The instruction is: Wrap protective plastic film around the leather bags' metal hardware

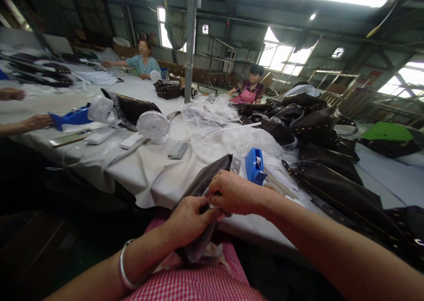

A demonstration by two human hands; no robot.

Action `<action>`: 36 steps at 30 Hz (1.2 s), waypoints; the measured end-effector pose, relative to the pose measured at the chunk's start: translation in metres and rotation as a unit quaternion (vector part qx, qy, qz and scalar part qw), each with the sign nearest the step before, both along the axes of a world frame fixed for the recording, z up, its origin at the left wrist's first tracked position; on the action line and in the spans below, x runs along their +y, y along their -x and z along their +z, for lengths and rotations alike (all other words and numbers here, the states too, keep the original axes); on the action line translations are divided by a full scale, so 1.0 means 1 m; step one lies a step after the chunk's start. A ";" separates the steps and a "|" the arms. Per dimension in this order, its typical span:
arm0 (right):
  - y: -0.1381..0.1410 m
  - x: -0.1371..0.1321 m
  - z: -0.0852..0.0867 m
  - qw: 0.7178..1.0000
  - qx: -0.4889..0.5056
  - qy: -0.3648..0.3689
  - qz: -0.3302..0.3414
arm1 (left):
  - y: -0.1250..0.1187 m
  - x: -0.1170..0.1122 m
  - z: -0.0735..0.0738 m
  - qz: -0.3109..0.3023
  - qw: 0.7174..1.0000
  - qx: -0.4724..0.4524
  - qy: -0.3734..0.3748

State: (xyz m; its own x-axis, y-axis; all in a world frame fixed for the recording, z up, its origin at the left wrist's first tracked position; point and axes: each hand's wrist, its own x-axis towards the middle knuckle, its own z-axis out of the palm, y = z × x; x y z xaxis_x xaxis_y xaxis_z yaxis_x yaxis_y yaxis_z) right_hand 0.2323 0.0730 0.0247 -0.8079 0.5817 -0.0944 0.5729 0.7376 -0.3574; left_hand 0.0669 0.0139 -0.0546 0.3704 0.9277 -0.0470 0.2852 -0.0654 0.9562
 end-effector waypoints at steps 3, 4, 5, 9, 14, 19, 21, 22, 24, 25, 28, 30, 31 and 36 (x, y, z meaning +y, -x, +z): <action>0.004 -0.003 -0.001 1.000 -0.005 -0.001 -0.001 | 0.000 0.001 -0.003 -0.004 1.000 0.008 0.012; 0.005 -0.004 -0.002 1.000 -0.006 -0.006 0.000 | 0.000 0.001 -0.003 -0.005 1.000 0.012 0.015; 0.006 -0.005 -0.003 1.000 -0.003 -0.015 0.002 | 0.000 0.002 -0.004 -0.005 1.000 0.016 0.015; 0.002 -0.007 -0.010 0.996 0.038 -0.067 0.037 | 0.001 0.004 -0.006 0.004 0.999 0.035 -0.002; -0.011 -0.011 -0.004 0.988 0.037 -0.090 0.119 | 0.004 0.009 -0.009 0.013 1.000 0.019 0.012; -0.022 -0.016 -0.008 0.972 -0.003 -0.184 0.145 | 0.006 0.015 -0.008 -0.003 0.997 -0.043 0.068; -0.025 -0.014 -0.014 0.964 0.007 -0.220 0.151 | 0.009 0.017 -0.007 -0.014 0.993 -0.066 0.093; -0.025 -0.013 -0.016 0.960 0.012 -0.232 0.154 | 0.011 0.018 -0.006 -0.022 0.991 -0.078 0.106; -0.026 -0.010 -0.018 0.956 0.021 -0.248 0.159 | 0.016 0.019 -0.004 -0.041 0.986 -0.101 0.124; -0.026 -0.008 -0.018 0.954 0.025 -0.252 0.163 | 0.018 0.020 -0.003 -0.050 0.984 -0.108 0.131; -0.026 -0.004 -0.018 0.950 0.026 -0.261 0.168 | 0.021 0.022 -0.001 -0.051 0.982 -0.111 0.141; -0.026 -0.003 -0.020 0.948 0.029 -0.270 0.165 | 0.020 0.022 -0.001 -0.037 0.986 -0.103 0.128; -0.026 -0.003 -0.021 0.947 0.034 -0.275 0.159 | 0.020 0.022 -0.001 -0.032 0.987 -0.099 0.121; -0.039 -0.006 -0.021 0.954 0.101 -0.261 0.104 | 0.017 0.021 -0.001 -0.025 0.985 -0.082 0.148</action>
State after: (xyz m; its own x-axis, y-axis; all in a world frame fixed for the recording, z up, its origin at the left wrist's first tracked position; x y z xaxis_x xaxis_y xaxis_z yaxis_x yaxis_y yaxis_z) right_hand 0.2716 0.0673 0.0034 -0.8823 0.3316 0.3340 0.3527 0.9357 0.0025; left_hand 0.0498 0.0352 -0.0556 0.4408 0.8624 -0.2489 0.1296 0.2132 0.9684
